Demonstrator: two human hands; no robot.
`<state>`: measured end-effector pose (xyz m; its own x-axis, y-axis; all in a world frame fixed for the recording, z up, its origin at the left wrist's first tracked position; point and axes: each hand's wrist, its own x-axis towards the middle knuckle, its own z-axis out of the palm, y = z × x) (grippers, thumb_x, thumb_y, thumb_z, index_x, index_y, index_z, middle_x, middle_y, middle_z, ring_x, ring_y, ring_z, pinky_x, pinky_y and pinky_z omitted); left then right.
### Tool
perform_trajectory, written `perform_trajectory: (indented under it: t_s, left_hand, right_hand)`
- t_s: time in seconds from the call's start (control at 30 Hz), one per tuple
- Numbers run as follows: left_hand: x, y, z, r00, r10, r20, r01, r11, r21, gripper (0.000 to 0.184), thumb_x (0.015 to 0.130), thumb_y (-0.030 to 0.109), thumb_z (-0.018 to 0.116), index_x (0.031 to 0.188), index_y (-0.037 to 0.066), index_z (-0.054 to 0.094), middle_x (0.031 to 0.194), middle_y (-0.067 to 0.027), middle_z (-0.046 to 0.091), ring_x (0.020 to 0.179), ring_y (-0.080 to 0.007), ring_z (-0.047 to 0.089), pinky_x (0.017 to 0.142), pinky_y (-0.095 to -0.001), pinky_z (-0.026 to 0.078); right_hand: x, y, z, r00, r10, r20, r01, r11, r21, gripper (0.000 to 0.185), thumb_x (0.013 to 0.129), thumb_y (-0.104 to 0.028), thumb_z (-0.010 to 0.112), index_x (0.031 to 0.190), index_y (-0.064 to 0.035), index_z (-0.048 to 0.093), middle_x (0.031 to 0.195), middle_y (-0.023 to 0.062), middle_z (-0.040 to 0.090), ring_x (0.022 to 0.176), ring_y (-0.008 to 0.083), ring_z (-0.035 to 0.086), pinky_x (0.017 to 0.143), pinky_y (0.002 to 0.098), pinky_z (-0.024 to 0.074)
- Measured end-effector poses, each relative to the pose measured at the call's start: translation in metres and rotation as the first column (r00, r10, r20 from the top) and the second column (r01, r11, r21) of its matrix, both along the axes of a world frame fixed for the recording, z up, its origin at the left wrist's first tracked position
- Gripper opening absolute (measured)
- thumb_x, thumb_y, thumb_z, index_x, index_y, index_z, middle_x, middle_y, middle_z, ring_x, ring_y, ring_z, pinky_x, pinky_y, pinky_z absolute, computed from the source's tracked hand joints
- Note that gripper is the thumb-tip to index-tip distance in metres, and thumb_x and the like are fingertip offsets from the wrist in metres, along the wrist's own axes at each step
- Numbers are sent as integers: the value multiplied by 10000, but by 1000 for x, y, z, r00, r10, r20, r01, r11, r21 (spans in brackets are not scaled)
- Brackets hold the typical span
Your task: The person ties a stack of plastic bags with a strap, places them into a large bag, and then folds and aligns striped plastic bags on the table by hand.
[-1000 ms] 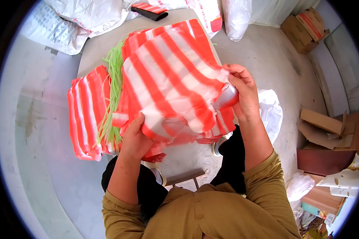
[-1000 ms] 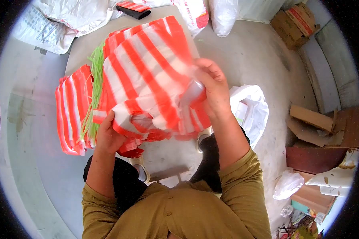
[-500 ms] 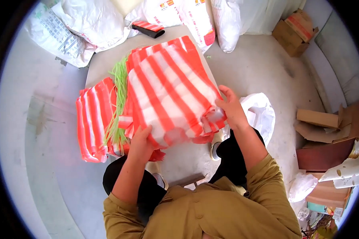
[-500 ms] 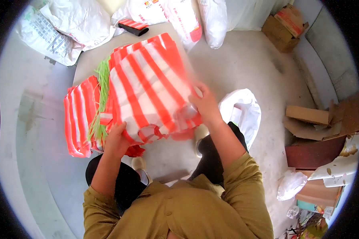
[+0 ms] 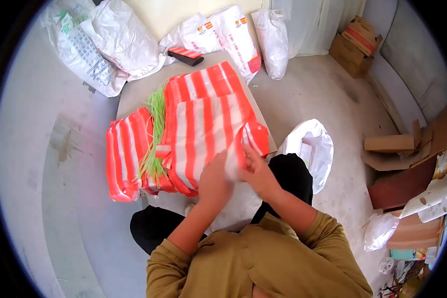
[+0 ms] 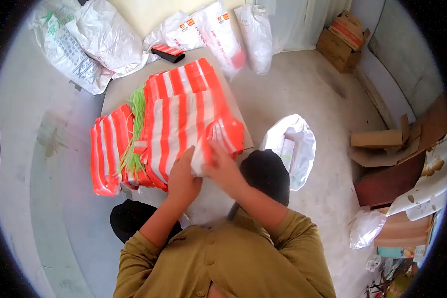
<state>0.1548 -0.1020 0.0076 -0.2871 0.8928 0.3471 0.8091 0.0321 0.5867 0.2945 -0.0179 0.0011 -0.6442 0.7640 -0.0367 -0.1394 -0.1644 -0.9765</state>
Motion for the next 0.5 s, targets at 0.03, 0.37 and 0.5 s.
perform_trajectory:
  t_s: [0.03,0.37,0.5]
  left_hand:
    - [-3,-4,7,1000,4,23,-3,999,-44,712,741,-48,626,1434,41,486,1227,-233,631,1141,-407,599,961,-449,486]
    - [-83,-44,49,908,-193,373,197,980,26,634,734,-183,355,1263,14,643,1043,-137,717,934,-197,684,863,-288,526]
    - [-90,-66,107,896,-221,386,257,965,-44,586,753,-194,416,1258,-2,645,1088,-106,712,1021,-163,650,912,-287,505]
  right_hand:
    - [-1,-9,-4,999,27,-18,-26,995,96,642,945,18,598,1532,-44,344,1222,80,650,1007,124,641,830,276,527]
    - [12,38,25,930,-348,116,52,439,897,660,786,-42,763,1402,-66,529,1358,155,597,1349,352,478,1155,426,348]
    - [9,70,46,936,-293,196,-93,331,939,717,741,-42,788,1405,-105,525,1374,107,595,1315,337,511,1208,445,254]
